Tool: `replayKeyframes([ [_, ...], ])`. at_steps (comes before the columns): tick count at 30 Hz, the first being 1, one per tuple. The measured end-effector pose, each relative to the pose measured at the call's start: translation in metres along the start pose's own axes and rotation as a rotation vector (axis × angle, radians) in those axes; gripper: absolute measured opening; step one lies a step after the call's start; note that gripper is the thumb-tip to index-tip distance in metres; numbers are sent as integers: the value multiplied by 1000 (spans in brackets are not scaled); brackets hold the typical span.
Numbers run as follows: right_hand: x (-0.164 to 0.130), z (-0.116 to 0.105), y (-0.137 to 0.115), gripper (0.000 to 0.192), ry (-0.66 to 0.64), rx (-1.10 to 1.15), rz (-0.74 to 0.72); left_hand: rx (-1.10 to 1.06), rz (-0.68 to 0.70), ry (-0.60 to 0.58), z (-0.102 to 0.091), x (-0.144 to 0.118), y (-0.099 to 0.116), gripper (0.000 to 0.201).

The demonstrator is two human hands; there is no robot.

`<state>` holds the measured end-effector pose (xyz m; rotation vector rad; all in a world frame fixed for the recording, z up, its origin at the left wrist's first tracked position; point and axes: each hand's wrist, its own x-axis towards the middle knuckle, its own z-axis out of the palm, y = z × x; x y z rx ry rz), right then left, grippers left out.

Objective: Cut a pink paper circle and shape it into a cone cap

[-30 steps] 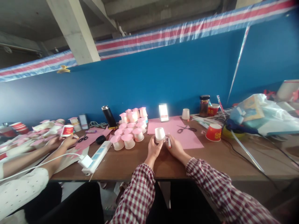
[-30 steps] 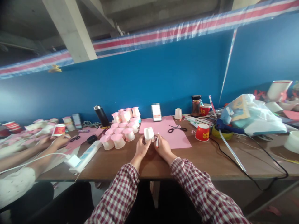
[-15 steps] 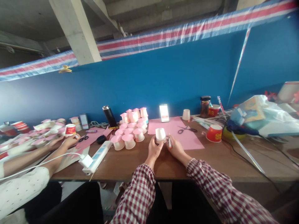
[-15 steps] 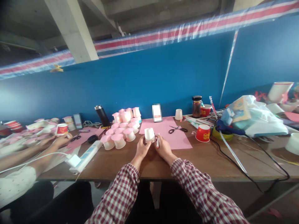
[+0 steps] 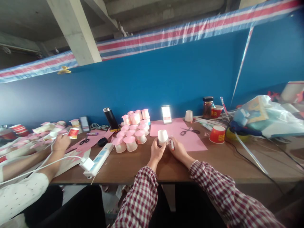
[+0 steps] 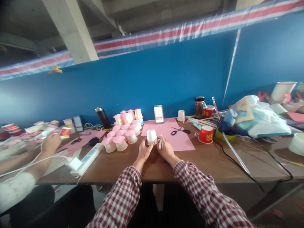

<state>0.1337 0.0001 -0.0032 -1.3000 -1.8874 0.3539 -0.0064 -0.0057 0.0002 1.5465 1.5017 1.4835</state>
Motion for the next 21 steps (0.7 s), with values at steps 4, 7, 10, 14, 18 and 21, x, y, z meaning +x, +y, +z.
replayKeyframes([
  [4,-1,0,0,29,4,-5,-4,-2,7,-4,0,-1,0,39],
  [7,-1,1,1,30,5,-11,-11,0,17,-4,-1,-1,1,38],
  [10,0,3,3,32,12,-18,-13,-1,32,-12,-2,-1,1,38],
  [14,0,4,5,34,16,-20,-17,1,36,-10,-2,-1,0,38],
  [18,0,4,5,33,23,-14,-17,1,36,-21,-2,-1,0,39],
  [21,0,2,3,33,32,-9,-11,-4,33,-28,-2,-1,1,38],
])
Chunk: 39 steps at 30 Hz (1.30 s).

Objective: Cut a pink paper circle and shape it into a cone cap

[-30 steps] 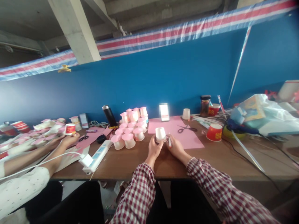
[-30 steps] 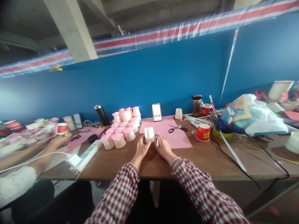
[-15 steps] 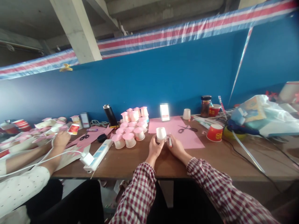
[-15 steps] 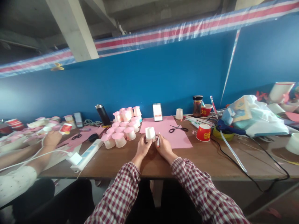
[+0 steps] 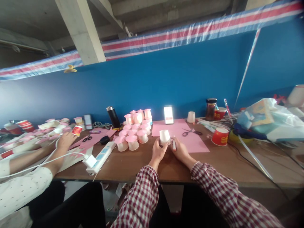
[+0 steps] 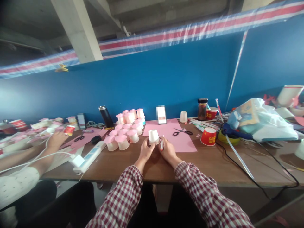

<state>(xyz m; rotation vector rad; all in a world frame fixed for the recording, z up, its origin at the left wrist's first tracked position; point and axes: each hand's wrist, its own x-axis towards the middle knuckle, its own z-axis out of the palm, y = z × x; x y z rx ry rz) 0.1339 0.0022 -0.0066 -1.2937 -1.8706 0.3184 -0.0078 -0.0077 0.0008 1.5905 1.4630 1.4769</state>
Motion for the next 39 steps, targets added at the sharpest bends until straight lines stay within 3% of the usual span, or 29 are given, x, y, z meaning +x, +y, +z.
replayKeyframes([
  [12,-1,-1,-1,32,23,24,-6,-22,-2,-23,-1,0,5,35],
  [19,-1,-3,1,46,17,47,-26,-41,-2,-26,-2,-1,8,37],
  [32,-2,-6,-6,32,65,74,-40,-71,-4,-45,-2,-1,9,31],
  [39,-3,-4,-3,34,49,81,-55,-167,-2,-27,0,0,3,40],
])
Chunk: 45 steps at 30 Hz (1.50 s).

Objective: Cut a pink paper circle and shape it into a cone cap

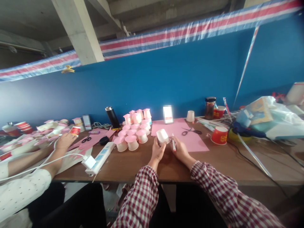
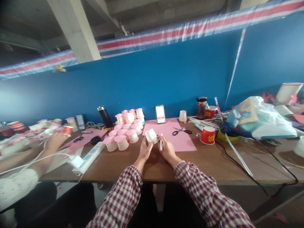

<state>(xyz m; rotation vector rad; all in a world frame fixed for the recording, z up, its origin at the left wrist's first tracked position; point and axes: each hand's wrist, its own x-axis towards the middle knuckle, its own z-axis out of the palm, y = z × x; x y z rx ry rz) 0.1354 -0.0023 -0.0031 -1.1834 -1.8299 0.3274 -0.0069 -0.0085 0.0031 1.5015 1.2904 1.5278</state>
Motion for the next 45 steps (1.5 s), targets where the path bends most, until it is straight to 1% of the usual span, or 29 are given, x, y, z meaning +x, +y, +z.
replayKeyframes([
  [5,0,-1,-2,36,-8,10,-18,-4,-12,-6,1,0,-1,38],
  [16,0,0,-1,34,-6,-5,-6,22,-23,3,1,0,1,36],
  [23,0,-1,-3,32,14,-20,2,-21,28,-39,0,-1,5,35],
  [27,1,-1,-5,31,24,-38,14,-44,41,-39,0,-1,5,35],
  [33,1,-2,-7,30,19,-49,21,-19,40,-25,0,0,1,36],
  [45,0,3,2,33,4,-48,22,24,23,-20,-1,0,0,35],
])
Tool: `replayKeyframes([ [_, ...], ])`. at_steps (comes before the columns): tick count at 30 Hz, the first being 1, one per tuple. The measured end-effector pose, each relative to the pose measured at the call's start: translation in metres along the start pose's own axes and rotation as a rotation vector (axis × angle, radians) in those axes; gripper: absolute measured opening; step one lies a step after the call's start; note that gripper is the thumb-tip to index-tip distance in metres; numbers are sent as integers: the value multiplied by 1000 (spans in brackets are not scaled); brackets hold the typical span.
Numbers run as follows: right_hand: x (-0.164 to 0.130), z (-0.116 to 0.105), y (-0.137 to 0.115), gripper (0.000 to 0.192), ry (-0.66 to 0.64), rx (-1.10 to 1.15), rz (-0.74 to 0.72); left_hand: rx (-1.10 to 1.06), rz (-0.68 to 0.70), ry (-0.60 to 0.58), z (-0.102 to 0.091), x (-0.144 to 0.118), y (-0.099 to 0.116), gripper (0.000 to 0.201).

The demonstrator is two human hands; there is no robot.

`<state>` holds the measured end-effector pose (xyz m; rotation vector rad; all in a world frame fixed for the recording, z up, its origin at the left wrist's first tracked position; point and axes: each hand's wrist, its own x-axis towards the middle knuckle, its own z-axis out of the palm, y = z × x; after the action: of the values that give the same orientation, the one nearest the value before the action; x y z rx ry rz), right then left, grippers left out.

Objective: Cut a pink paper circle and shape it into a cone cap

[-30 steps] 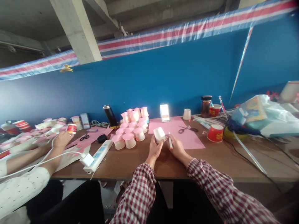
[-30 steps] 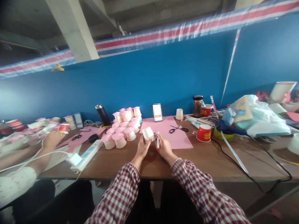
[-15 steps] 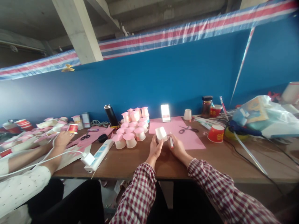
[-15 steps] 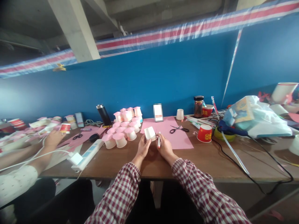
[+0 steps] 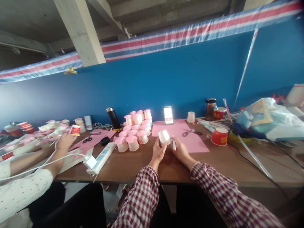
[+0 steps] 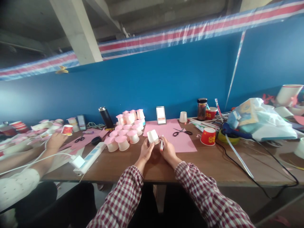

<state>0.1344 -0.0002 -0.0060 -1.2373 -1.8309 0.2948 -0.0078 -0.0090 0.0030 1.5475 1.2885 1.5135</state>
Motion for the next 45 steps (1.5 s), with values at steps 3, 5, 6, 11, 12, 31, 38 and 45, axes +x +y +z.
replayKeyframes([
  [3,0,-1,-2,31,0,-1,3,3,1,2,0,0,-1,35],
  [5,0,-2,-4,30,1,-1,10,1,1,2,0,0,-1,35],
  [6,0,-2,-5,30,1,-1,12,-1,1,1,0,0,-1,35],
  [11,0,-2,-4,31,-5,-5,18,-8,4,-7,0,0,0,37],
  [12,0,-2,-3,31,-5,-6,17,-8,5,-6,0,0,0,37],
  [31,0,0,-1,32,2,-10,15,9,-1,-5,1,2,-5,37],
  [38,0,2,2,32,1,-11,2,17,-4,-7,0,1,-2,36],
  [45,0,1,1,30,10,-19,1,21,-3,-12,0,1,-2,36],
])
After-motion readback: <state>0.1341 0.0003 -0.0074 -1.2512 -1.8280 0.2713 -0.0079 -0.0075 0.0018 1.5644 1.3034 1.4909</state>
